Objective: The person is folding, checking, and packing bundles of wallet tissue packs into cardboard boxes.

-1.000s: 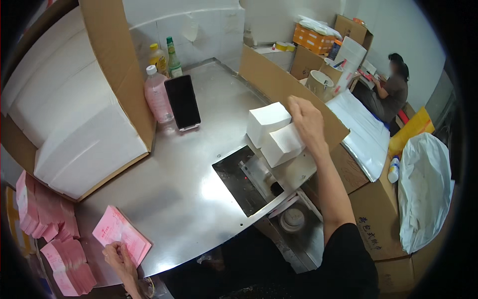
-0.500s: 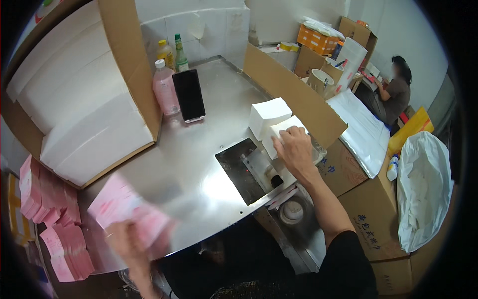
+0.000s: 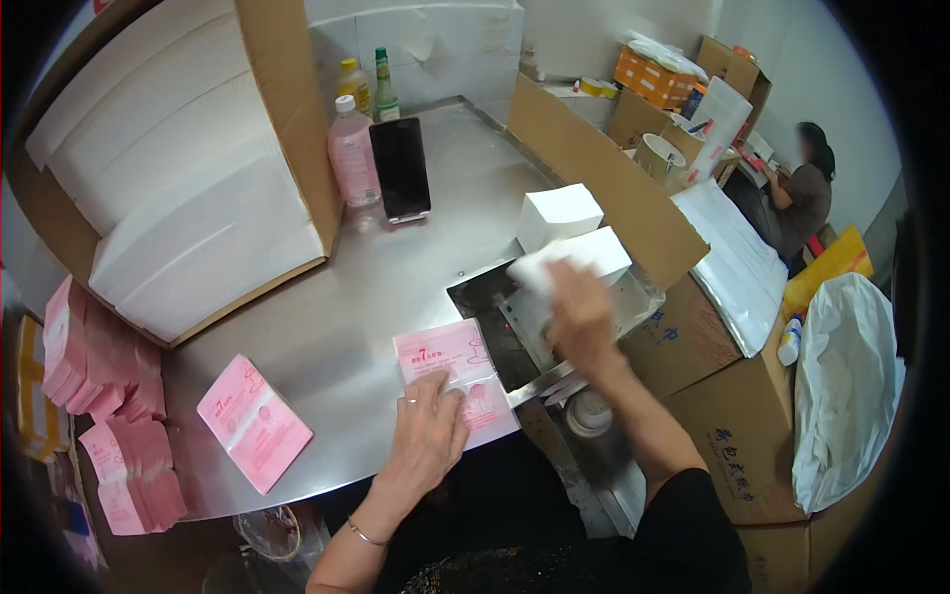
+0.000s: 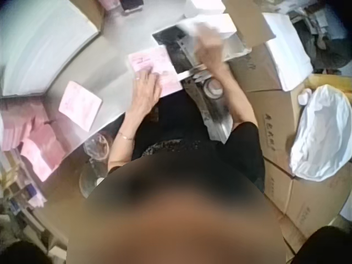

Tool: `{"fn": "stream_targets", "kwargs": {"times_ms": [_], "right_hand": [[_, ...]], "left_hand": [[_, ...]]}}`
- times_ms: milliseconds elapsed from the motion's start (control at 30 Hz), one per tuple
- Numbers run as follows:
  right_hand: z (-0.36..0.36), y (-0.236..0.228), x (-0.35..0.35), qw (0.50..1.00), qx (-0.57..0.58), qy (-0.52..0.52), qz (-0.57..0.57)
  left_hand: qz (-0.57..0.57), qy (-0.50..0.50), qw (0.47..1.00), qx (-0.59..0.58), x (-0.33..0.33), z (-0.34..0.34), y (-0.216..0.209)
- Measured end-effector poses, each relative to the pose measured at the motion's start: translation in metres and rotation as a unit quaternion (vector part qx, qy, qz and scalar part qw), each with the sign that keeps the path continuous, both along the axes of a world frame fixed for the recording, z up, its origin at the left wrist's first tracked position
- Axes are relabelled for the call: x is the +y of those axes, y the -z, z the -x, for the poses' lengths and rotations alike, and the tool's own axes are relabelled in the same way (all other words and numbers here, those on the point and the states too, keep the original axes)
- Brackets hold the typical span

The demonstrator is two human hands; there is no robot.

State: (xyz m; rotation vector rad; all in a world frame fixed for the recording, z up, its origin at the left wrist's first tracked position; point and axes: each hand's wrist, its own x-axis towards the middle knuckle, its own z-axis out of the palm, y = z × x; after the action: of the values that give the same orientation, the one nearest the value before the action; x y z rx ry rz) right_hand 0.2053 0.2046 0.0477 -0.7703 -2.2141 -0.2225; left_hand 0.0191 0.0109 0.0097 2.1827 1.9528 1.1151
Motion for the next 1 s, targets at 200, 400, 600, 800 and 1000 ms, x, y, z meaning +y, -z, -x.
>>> {"fn": "stream_targets", "kwargs": {"times_ms": [200, 400, 600, 800, 1000], "right_hand": [[0.037, 0.049, -0.089, 0.95, -0.135, -0.283, -0.012], [0.08, 0.016, -0.097, 0.946, -0.058, -0.301, 0.101], [0.002, -0.036, -0.01, 0.989, -0.014, 0.123, -0.079], [-0.031, -0.008, 0.033, 0.98, -0.06, 0.177, 0.068], [-0.035, -0.006, 0.038, 0.988, 0.002, 0.157, 0.004]], "left_hand": [[0.053, -0.09, 0.994, 0.045, -0.008, 0.013, -0.015], [-0.005, -0.174, 0.977, 0.124, 0.004, 0.011, -0.01], [0.124, -0.182, 0.969, 0.108, -0.011, 0.004, -0.025], [0.099, -0.175, 0.965, 0.17, -0.005, 0.006, -0.03], [0.129, -0.11, 0.975, 0.143, 0.0, -0.004, -0.021]]}}
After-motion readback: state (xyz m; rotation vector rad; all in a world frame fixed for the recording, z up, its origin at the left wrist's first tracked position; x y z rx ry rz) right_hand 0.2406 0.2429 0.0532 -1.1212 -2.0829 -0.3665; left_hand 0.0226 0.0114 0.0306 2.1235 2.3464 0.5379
